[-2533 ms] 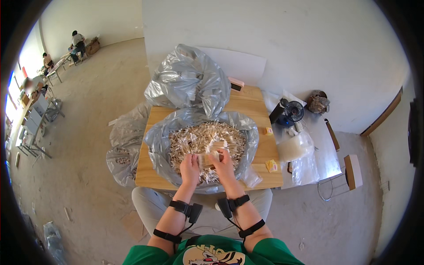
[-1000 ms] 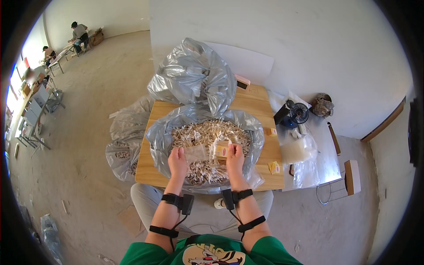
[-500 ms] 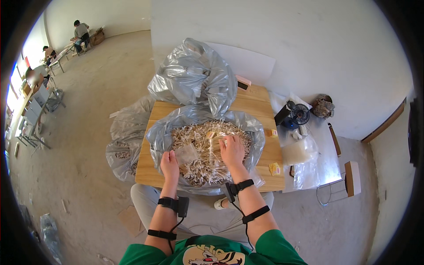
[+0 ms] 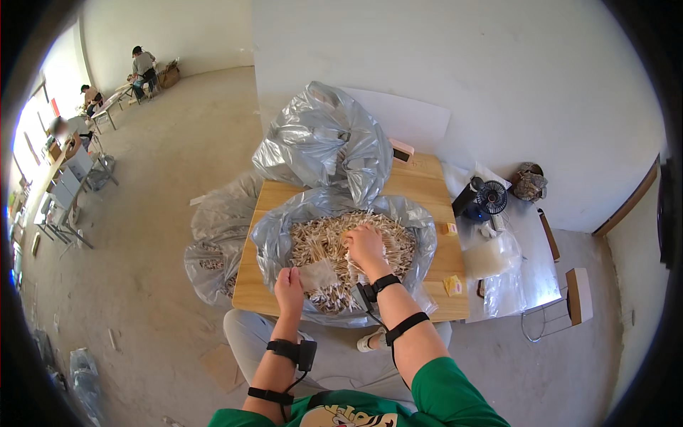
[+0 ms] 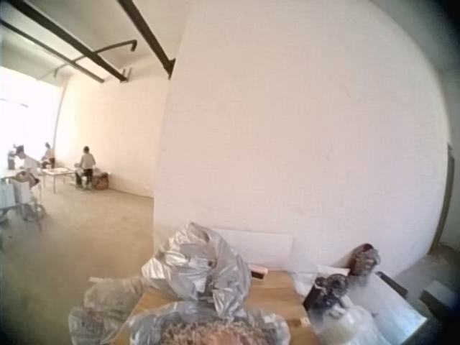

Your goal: The recorder is sorting and packaging small medical or hygiene swabs into plastic bags.

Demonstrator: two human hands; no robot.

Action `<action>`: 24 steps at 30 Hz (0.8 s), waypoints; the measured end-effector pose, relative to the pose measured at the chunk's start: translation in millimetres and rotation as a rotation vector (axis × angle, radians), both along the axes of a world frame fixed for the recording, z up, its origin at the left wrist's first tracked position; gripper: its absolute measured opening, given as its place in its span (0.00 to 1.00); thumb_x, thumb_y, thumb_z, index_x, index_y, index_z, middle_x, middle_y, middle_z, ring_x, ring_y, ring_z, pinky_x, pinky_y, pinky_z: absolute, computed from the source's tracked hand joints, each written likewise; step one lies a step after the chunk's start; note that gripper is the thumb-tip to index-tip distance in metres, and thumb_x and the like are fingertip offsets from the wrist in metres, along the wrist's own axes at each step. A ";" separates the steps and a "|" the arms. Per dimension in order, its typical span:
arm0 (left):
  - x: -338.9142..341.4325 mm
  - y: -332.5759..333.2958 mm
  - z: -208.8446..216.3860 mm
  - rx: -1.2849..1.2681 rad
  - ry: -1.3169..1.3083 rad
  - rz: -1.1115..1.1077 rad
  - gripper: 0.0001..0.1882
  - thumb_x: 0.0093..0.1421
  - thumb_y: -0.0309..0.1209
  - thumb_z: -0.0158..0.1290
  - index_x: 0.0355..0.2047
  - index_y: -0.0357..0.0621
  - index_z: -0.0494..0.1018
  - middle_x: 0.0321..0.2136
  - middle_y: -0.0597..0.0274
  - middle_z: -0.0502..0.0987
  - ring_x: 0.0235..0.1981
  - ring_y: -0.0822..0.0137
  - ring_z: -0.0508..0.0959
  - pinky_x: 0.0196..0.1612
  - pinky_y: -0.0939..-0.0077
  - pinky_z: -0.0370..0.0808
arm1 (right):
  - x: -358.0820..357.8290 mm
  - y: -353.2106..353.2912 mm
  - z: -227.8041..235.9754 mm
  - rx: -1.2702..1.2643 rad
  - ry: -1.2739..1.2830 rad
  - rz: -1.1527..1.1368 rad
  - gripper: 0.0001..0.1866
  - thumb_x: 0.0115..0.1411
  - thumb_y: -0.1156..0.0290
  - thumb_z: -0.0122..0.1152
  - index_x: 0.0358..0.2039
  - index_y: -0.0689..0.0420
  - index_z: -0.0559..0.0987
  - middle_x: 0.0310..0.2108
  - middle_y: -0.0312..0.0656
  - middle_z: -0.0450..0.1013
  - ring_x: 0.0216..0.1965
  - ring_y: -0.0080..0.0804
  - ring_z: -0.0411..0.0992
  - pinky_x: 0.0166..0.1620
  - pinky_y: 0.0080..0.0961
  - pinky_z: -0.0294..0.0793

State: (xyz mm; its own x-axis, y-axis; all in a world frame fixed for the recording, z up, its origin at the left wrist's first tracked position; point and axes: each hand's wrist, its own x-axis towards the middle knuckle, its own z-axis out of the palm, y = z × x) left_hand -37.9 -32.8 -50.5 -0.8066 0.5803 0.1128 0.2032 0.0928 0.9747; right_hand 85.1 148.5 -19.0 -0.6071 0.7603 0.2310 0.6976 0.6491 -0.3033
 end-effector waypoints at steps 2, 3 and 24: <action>0.4 0.0 3.0 -0.015 -0.004 -0.011 0.13 0.62 0.32 0.47 0.21 0.40 0.67 0.12 0.68 0.65 0.15 0.76 0.63 0.20 0.80 0.61 | 1.2 6.0 -7.0 -0.073 0.126 -0.089 0.08 0.51 0.70 0.56 0.31 0.49 0.81 0.35 0.37 0.74 0.47 0.37 0.66 0.52 0.41 0.59; 0.3 0.3 4.4 -0.002 -0.005 -0.015 0.13 0.62 0.32 0.47 0.21 0.39 0.67 0.12 0.68 0.65 0.15 0.77 0.63 0.19 0.80 0.61 | 1.2 11.0 -9.9 -0.072 0.127 -0.093 0.08 0.51 0.70 0.56 0.31 0.49 0.81 0.35 0.37 0.74 0.47 0.37 0.66 0.52 0.41 0.59; 11.7 -4.1 -9.2 0.060 0.035 -0.074 0.12 0.62 0.31 0.47 0.22 0.40 0.67 0.12 0.71 0.61 0.14 0.78 0.61 0.18 0.81 0.59 | 20.0 4.1 14.9 -0.217 0.615 -0.233 0.06 0.49 0.69 0.62 0.28 0.56 0.78 0.27 0.38 0.75 0.29 0.34 0.73 0.37 0.32 0.70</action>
